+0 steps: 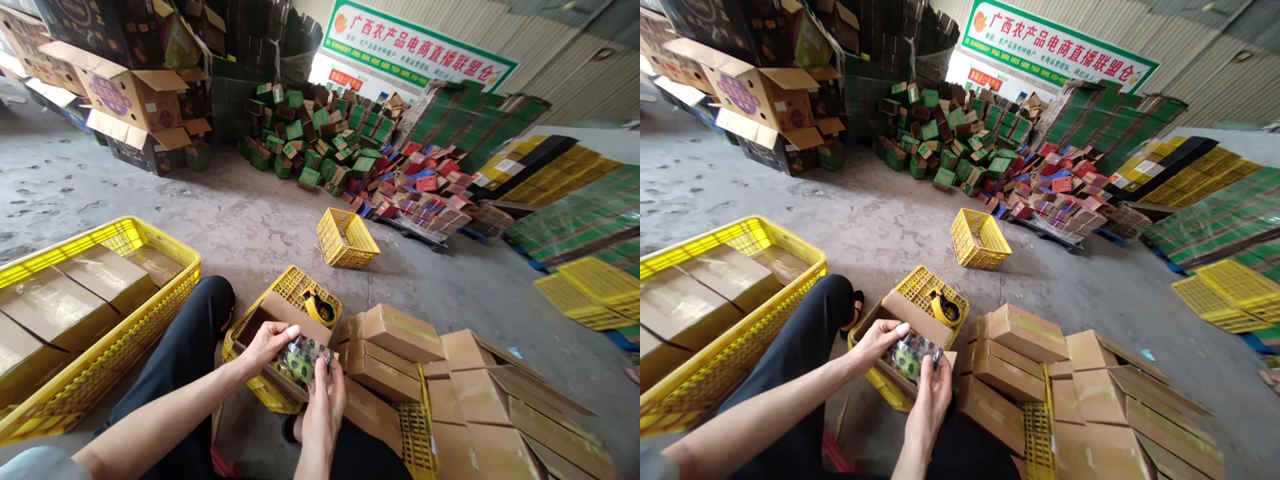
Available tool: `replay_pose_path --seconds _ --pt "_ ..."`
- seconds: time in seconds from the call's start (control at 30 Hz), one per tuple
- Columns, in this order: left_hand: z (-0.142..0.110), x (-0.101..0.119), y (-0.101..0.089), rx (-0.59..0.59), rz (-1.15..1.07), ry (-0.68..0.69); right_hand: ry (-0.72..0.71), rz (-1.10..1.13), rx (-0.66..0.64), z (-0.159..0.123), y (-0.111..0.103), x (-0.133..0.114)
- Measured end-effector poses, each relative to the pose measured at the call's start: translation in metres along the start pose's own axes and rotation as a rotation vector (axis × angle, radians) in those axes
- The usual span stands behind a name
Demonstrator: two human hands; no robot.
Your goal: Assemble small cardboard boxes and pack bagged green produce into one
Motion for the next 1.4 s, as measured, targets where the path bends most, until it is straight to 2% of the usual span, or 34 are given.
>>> replay_pose_path --seconds 0.1,0.23,0.33,0.57,0.73,0.8,0.9,1.0,1.13,1.27,1.4 --pt "0.000 0.002 -0.003 0.015 -0.021 -0.004 -0.009 -0.032 -0.031 -0.003 0.002 -0.006" --pt "-0.003 0.005 -0.009 0.091 -0.043 0.015 -0.023 -0.031 0.095 -0.003 -0.003 -0.005" --pt "-0.005 0.003 -0.011 0.148 -0.051 0.003 -0.029 -0.018 0.135 -0.004 -0.002 0.000" --pt "0.001 0.004 -0.012 0.070 -0.046 -0.037 -0.034 -0.019 0.227 -0.003 -0.009 -0.008" --pt "-0.008 -0.003 -0.022 0.150 -0.103 -0.072 -0.162 -0.129 0.313 0.003 -0.021 -0.016" --pt "-0.015 -0.008 -0.018 0.110 -0.126 -0.110 -0.249 -0.172 0.310 0.002 -0.019 -0.019" --pt "-0.025 -0.013 -0.002 -0.015 -0.216 -0.198 -0.428 -0.205 0.248 -0.005 -0.009 -0.026" --pt "-0.029 -0.009 0.012 -0.122 -0.370 -0.250 -0.700 -0.286 0.137 -0.022 0.009 -0.039" --pt "-0.026 0.003 0.021 -0.180 -0.523 -0.286 -0.991 -0.437 0.023 -0.043 0.029 -0.045" --pt "-0.024 0.014 0.024 -0.184 -0.597 -0.291 -1.093 -0.520 -0.090 -0.053 0.041 -0.039" --pt "-0.018 0.015 0.016 -0.116 -0.559 -0.251 -1.078 -0.491 -0.184 -0.059 0.044 -0.037"
Point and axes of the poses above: each hand's wrist, its own z-axis towards the middle knuckle, its own y-axis out of the palm, x = y × z, the point moved 6 cm from there along z, towards the middle knuckle, and after that the axes turned 7 degrees about x, right-handed, at the moved point
